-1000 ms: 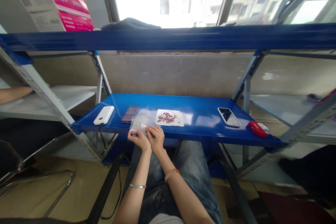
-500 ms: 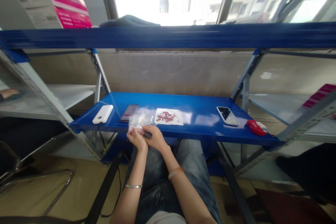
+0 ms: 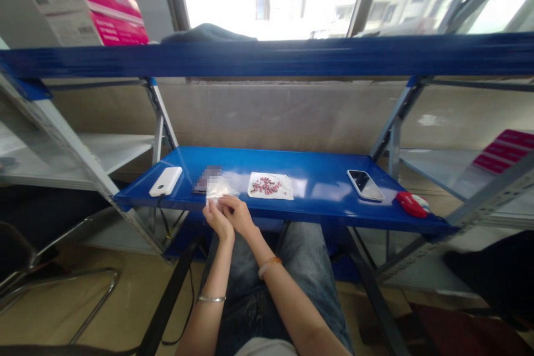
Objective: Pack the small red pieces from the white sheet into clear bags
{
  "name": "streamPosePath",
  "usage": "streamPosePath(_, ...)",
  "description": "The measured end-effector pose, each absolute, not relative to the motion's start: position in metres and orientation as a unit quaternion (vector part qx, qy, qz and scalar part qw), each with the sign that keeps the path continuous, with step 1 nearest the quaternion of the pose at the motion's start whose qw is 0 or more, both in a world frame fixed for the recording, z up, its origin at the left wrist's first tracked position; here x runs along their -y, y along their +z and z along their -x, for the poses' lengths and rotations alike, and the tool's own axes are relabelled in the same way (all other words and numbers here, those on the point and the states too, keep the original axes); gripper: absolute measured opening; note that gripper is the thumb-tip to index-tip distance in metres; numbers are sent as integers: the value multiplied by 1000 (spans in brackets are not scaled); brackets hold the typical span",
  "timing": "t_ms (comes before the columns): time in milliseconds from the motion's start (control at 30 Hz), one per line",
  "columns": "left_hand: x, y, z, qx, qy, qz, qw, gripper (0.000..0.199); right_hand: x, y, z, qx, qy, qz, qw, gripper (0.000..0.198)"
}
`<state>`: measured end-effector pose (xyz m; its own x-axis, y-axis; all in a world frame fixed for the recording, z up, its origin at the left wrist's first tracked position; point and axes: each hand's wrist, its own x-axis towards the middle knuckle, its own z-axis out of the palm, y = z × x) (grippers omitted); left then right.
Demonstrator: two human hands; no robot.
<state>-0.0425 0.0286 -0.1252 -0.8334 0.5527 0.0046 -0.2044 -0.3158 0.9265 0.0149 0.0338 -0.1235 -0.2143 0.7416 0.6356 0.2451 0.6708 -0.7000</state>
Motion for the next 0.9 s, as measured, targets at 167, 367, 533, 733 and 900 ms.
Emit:
streamPosePath(167, -30, -119, 56, -583, 745, -290, 142, 27, -34, -125, -25, 693, 263, 313, 593, 39)
streamPosePath(367, -41, -108, 64, -563, 702, -431, 67, 29, -58, -98, -21, 620, 249, 373, 643, 68)
streamPosePath(533, -44, -117, 70, -590, 651, -474, 65, 29, -89, -92, -10, 562, 324, 436, 624, 94)
streamPosePath(733, -44, -121, 74, -604, 626, -487, 80, 34, -107, -100, -3, 508, 422, 453, 599, 77)
streamPosePath(900, -52, -115, 79, -574, 621, -528, 79, 36, -123, -98, 1, 500, 410, 447, 618, 56)
